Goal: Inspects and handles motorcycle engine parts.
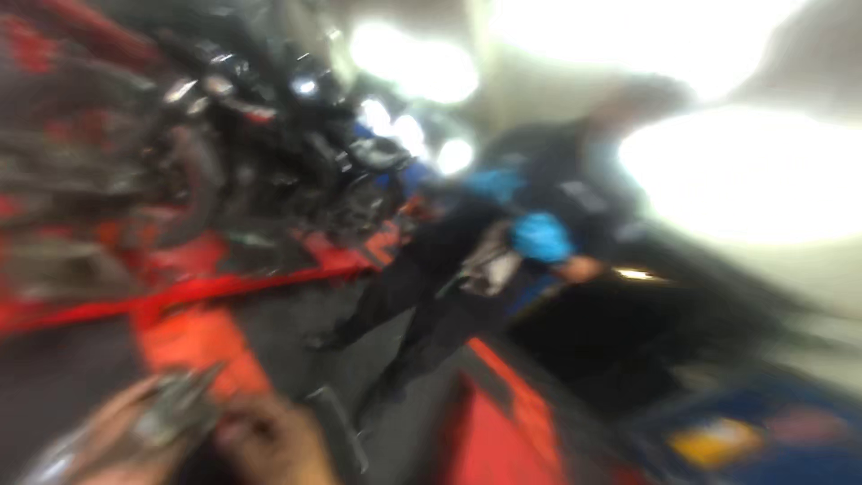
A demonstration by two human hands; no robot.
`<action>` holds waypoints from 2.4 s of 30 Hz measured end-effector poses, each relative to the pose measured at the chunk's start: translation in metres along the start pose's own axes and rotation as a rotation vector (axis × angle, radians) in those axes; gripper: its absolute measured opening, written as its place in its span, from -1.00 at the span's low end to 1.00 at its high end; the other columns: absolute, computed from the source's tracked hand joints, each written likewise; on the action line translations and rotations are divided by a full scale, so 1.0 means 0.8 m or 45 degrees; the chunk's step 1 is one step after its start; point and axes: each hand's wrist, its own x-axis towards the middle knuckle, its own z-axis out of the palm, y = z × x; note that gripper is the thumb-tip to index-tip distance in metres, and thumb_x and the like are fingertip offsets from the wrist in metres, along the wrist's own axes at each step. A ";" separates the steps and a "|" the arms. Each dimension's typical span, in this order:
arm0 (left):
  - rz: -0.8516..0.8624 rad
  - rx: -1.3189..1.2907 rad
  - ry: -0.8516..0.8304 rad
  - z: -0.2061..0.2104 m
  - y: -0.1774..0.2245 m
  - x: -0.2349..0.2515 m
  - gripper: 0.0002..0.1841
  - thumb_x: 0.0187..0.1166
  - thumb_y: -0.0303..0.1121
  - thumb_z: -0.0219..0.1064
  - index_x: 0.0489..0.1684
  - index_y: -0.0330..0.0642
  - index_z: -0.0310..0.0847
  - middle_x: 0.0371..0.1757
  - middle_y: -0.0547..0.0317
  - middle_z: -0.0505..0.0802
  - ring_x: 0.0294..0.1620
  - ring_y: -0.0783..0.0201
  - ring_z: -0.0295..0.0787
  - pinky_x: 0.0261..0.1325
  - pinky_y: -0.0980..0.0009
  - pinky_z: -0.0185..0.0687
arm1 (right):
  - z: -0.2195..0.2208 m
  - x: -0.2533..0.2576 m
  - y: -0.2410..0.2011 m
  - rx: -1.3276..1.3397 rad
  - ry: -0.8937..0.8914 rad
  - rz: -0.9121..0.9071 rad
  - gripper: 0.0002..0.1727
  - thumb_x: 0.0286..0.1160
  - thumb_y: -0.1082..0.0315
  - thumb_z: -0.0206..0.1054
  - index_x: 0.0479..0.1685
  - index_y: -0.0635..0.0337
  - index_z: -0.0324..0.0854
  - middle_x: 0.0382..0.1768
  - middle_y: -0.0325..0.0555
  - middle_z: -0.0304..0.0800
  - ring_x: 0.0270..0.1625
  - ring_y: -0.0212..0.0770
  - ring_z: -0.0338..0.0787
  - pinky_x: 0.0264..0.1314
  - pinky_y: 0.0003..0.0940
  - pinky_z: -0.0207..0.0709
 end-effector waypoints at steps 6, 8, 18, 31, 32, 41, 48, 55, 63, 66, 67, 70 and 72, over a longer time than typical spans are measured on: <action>-0.132 0.046 0.056 0.003 -0.026 -0.008 -0.50 -0.17 -0.25 0.77 -0.11 -0.06 0.86 0.38 0.22 0.79 0.42 0.30 0.70 0.45 0.22 0.71 | 0.000 0.006 0.055 -0.054 -0.058 0.071 -0.29 0.22 0.18 0.63 0.46 0.16 0.55 0.37 -0.08 0.69 0.38 -0.18 0.72 0.37 -0.19 0.72; -0.073 -0.011 0.017 0.003 -0.028 -0.009 -0.50 -0.16 -0.27 0.78 -0.11 -0.06 0.86 0.38 0.22 0.79 0.41 0.31 0.71 0.44 0.24 0.73 | -0.002 0.025 0.064 0.159 -0.272 0.237 -0.02 0.05 0.20 0.72 0.66 0.01 0.33 0.43 -0.15 0.66 0.32 -0.16 0.77 0.29 -0.16 0.77; -0.017 -0.075 -0.131 -0.002 -0.034 -0.012 -0.58 -0.08 -0.25 0.76 -0.18 -0.05 0.85 0.34 0.22 0.81 0.41 0.30 0.70 0.44 0.25 0.72 | 0.001 0.105 0.065 -0.052 -1.083 0.120 -0.32 -0.01 0.33 0.77 0.29 -0.15 0.71 0.18 -0.22 0.70 0.13 -0.31 0.76 0.16 -0.29 0.77; -0.072 -0.052 -0.157 0.011 -0.039 -0.007 -0.54 -0.13 -0.29 0.76 -0.14 -0.09 0.85 0.43 0.20 0.77 0.48 0.30 0.67 0.50 0.26 0.68 | -0.217 0.075 0.002 0.356 -0.125 -0.448 -0.29 0.07 0.03 0.73 0.35 -0.41 0.55 0.14 -0.41 0.70 0.01 -0.29 0.77 -0.05 -0.34 0.75; -0.079 -0.050 -0.151 0.013 -0.040 -0.006 -0.53 -0.14 -0.29 0.77 -0.14 -0.09 0.85 0.44 0.21 0.77 0.49 0.30 0.66 0.50 0.26 0.67 | -0.213 0.064 0.012 0.364 -0.088 -0.434 -0.28 0.06 0.06 0.74 0.34 -0.41 0.55 0.12 -0.41 0.71 -0.01 -0.30 0.77 -0.06 -0.35 0.76; -0.089 -0.234 -0.114 0.008 -0.036 -0.011 -0.57 -0.15 -0.36 0.78 -0.20 -0.10 0.85 0.40 0.18 0.80 0.50 0.22 0.67 0.49 0.22 0.72 | -0.164 0.060 0.030 0.436 -0.305 -0.351 -0.34 0.16 0.16 0.70 0.35 -0.38 0.56 0.15 -0.41 0.64 0.03 -0.34 0.74 0.03 -0.40 0.75; -0.071 -0.271 -0.059 0.003 -0.033 -0.010 -0.57 -0.13 -0.37 0.79 -0.20 -0.14 0.85 0.39 0.11 0.81 0.51 0.17 0.67 0.51 0.20 0.71 | -0.172 0.101 0.003 0.437 -0.335 -0.494 -0.33 0.16 0.13 0.71 0.36 -0.37 0.56 0.19 -0.39 0.66 0.07 -0.31 0.75 0.06 -0.39 0.75; -0.043 -0.327 -0.021 0.001 -0.028 -0.008 -0.52 -0.15 -0.38 0.81 -0.13 -0.18 0.84 0.37 0.05 0.80 0.45 0.17 0.71 0.46 0.21 0.75 | -0.168 0.120 0.001 0.486 -0.296 -0.555 -0.34 0.12 0.09 0.72 0.32 -0.34 0.58 0.16 -0.36 0.70 0.03 -0.26 0.77 0.03 -0.34 0.75; -0.062 -0.326 -0.072 -0.004 -0.024 -0.006 -0.52 -0.12 -0.34 0.81 -0.13 -0.12 0.83 0.39 0.11 0.79 0.42 0.22 0.72 0.43 0.23 0.76 | -0.066 0.098 0.055 0.600 -0.444 -0.283 -0.46 0.18 -0.04 0.68 0.22 -0.39 0.65 0.27 -0.39 0.70 0.29 -0.21 0.73 0.31 -0.15 0.71; -0.087 -0.255 -0.058 -0.002 -0.020 -0.008 -0.52 -0.10 -0.31 0.80 -0.10 -0.10 0.84 0.40 0.12 0.78 0.41 0.24 0.72 0.41 0.23 0.77 | -0.018 0.062 0.071 0.136 -0.511 0.004 -0.58 0.34 0.04 0.58 0.17 -0.07 0.74 0.40 -0.18 0.66 0.47 -0.18 0.64 0.44 -0.13 0.66; -0.088 -0.197 -0.032 -0.001 -0.019 -0.009 -0.52 -0.09 -0.28 0.79 -0.10 -0.09 0.84 0.40 0.12 0.78 0.41 0.25 0.72 0.41 0.23 0.76 | -0.007 0.049 0.068 -0.069 -0.488 0.087 -0.56 0.42 0.01 0.51 0.22 -0.01 0.75 0.39 -0.16 0.66 0.46 -0.22 0.64 0.43 -0.16 0.66; -0.027 -0.036 0.067 0.000 -0.030 -0.012 -0.57 -0.01 -0.21 0.76 -0.11 -0.02 0.84 0.43 0.15 0.77 0.46 0.18 0.69 0.43 0.11 0.74 | 0.016 0.008 0.049 -0.572 -0.277 0.143 -0.59 0.56 -0.03 0.36 0.16 0.03 0.79 0.12 -0.20 0.85 0.18 -0.29 0.82 0.21 -0.21 0.77; 0.035 0.041 0.086 -0.003 -0.038 -0.013 -0.64 0.10 -0.18 0.72 -0.11 0.05 0.85 0.46 0.21 0.76 0.48 0.13 0.67 0.45 0.02 0.69 | 0.029 -0.017 0.029 -0.752 -0.226 -0.002 -0.65 0.61 0.05 0.30 0.12 0.02 0.83 -0.08 -0.24 0.93 -0.01 -0.27 0.90 0.04 -0.15 0.81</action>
